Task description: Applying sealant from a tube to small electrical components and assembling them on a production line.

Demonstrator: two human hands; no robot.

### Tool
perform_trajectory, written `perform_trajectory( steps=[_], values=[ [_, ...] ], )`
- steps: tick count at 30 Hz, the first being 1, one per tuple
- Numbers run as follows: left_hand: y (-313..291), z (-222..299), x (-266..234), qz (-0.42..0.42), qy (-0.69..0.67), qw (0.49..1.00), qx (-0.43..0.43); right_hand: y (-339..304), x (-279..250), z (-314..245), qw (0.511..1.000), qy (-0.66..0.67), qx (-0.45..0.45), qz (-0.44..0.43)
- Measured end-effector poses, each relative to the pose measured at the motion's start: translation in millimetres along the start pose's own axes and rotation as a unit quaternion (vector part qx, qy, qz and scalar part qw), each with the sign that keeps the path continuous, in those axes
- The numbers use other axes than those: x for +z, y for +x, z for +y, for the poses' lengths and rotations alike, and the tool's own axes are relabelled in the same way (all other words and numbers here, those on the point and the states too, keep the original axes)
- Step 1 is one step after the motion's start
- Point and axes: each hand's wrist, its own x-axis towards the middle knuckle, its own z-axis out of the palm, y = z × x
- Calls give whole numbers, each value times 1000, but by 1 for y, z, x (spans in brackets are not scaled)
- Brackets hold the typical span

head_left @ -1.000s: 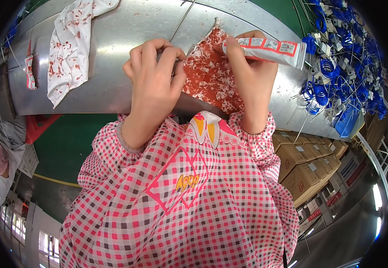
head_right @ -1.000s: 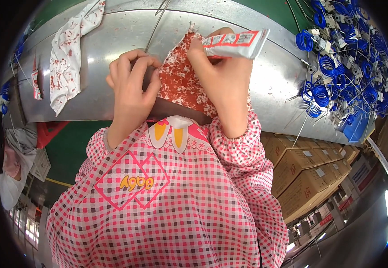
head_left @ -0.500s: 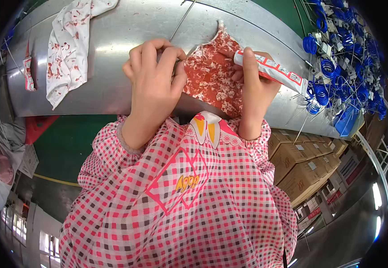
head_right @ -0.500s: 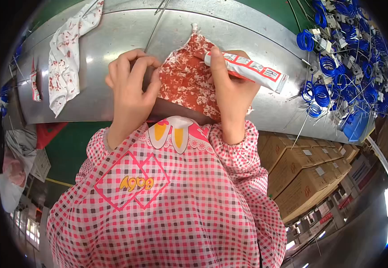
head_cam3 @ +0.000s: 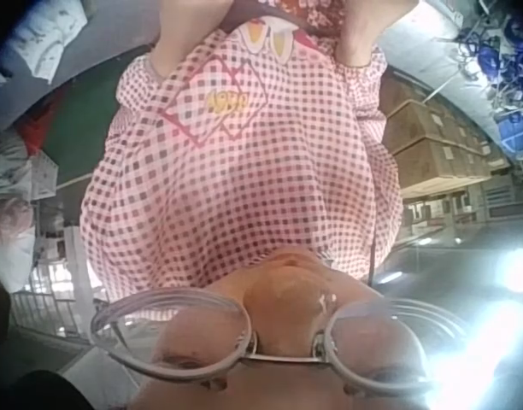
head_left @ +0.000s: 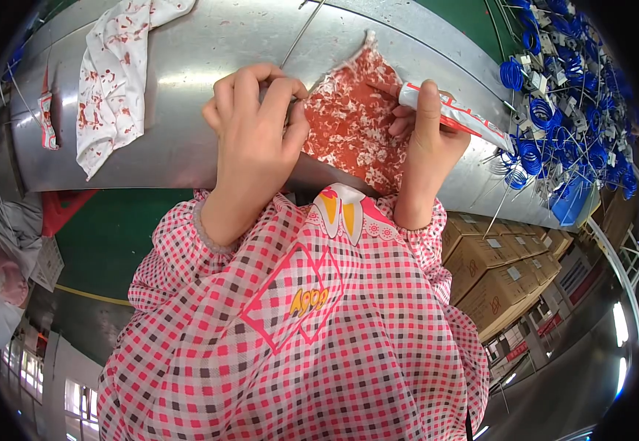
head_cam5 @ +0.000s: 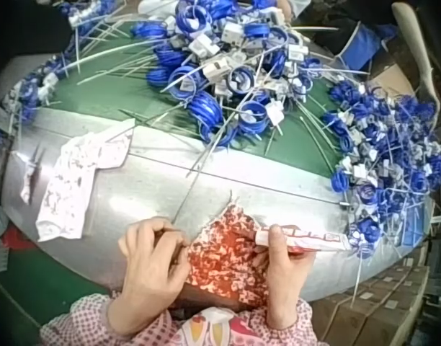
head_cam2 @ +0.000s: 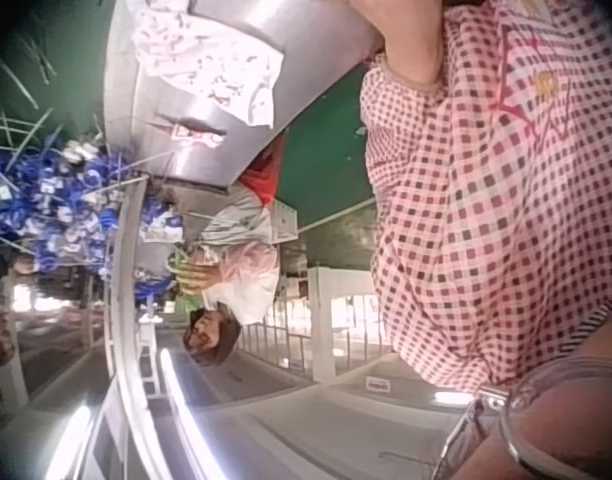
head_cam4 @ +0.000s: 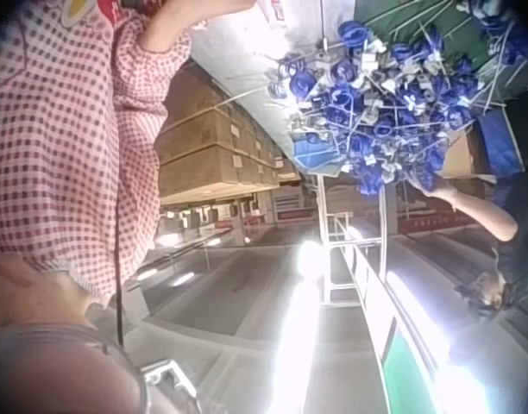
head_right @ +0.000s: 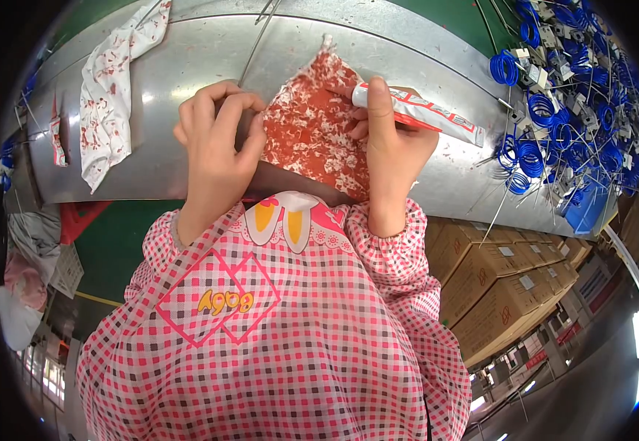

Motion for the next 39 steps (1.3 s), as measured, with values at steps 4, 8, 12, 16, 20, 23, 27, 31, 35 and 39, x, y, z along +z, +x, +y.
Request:
perform_trajectory(
  steps=[4, 8, 12, 16, 20, 23, 27, 31, 35, 39],
  values=[
    [1, 0, -3, -24, 5, 1000, -20, 3, 0, -2, 999, 13, 23, 20],
    [5, 0, -5, -23, 10, 1000, -18, 7, -3, -5, 1000, 19, 17, 15],
    [11, 5, -13, -17, -3, 1000, 2, 7, -21, -3, 999, 40, -4, 14],
    [40, 8, -26, 9, -19, 999, 40, 7, -35, 15, 992, 23, -118, 48],
    [93, 26, -27, 60, -25, 979, 195, 1, -55, 9, 995, -18, -99, 25],
    [134, 52, -11, 52, -13, 954, 295, -2, -70, 19, 988, -74, -129, 49],
    [184, 74, 27, 68, 153, 900, 403, -14, -93, 45, 948, -196, -225, 111],
    [210, 64, 86, 92, 339, 860, 370, -47, -98, 64, 970, -104, -149, 158],
    [206, 55, 75, 54, 315, 880, 352, -63, -78, 76, 962, -142, -168, 159],
    [193, 76, 37, -14, 224, 911, 346, -52, -62, 56, 936, -118, -253, 216]
  ],
)
